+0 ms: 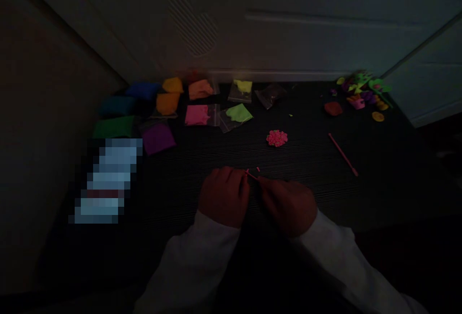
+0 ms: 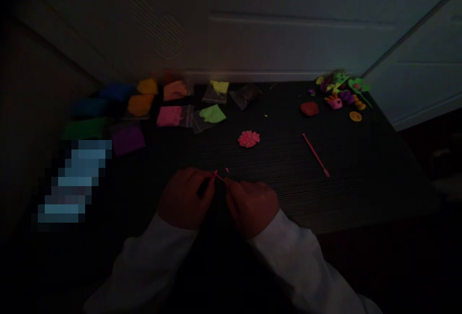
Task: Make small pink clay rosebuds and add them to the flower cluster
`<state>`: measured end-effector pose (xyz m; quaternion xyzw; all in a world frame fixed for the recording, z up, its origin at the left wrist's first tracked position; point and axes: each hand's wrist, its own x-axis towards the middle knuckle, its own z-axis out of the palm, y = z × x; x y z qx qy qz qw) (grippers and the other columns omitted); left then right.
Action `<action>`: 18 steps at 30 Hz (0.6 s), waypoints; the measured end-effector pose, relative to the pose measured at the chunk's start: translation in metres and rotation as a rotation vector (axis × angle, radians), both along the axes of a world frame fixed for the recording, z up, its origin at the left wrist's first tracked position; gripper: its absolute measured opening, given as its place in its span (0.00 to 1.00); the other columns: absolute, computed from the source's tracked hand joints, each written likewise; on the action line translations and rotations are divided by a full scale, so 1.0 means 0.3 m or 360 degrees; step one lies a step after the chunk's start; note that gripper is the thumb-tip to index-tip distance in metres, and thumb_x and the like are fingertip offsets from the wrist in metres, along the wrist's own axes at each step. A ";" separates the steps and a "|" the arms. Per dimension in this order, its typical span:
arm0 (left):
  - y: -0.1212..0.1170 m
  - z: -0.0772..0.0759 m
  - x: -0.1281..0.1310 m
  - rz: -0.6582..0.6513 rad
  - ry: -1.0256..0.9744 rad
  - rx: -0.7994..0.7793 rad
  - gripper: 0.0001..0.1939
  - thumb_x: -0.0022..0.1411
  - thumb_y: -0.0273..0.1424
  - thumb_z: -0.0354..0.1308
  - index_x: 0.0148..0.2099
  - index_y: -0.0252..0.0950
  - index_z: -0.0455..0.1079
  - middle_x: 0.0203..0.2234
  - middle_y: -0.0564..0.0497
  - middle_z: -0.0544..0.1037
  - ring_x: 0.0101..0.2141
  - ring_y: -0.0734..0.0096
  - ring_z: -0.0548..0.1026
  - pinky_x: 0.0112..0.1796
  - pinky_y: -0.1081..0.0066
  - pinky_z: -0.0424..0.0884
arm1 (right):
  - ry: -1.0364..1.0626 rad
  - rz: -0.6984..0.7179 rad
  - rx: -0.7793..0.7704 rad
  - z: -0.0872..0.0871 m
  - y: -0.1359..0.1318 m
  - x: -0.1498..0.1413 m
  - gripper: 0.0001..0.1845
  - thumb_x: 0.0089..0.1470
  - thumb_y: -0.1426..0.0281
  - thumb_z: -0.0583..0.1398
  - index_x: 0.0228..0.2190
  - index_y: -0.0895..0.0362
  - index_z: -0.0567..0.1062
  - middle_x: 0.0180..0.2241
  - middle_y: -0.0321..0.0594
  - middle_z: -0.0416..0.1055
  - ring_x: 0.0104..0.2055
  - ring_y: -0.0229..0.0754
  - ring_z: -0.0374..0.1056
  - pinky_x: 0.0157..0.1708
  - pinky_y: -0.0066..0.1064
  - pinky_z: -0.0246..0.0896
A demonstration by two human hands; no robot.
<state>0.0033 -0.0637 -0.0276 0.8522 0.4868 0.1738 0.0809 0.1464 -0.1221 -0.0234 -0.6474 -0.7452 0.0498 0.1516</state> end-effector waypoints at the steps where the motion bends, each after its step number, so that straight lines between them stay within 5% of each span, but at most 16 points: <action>1: 0.002 -0.004 -0.003 -0.0004 0.0001 0.0017 0.10 0.55 0.32 0.47 0.32 0.34 0.68 0.26 0.48 0.71 0.30 0.67 0.67 0.34 0.66 0.63 | 0.0014 0.0012 -0.0013 0.000 0.001 -0.002 0.14 0.54 0.68 0.49 0.41 0.53 0.68 0.30 0.33 0.72 0.28 0.35 0.67 0.28 0.29 0.51; 18: -0.012 -0.012 -0.036 0.0013 -0.0066 0.0083 0.08 0.51 0.32 0.52 0.33 0.33 0.67 0.27 0.47 0.71 0.31 0.64 0.67 0.35 0.65 0.64 | 0.0275 0.0004 -0.0049 -0.006 -0.005 0.003 0.14 0.55 0.67 0.47 0.41 0.52 0.66 0.35 0.32 0.71 0.34 0.35 0.67 0.34 0.28 0.53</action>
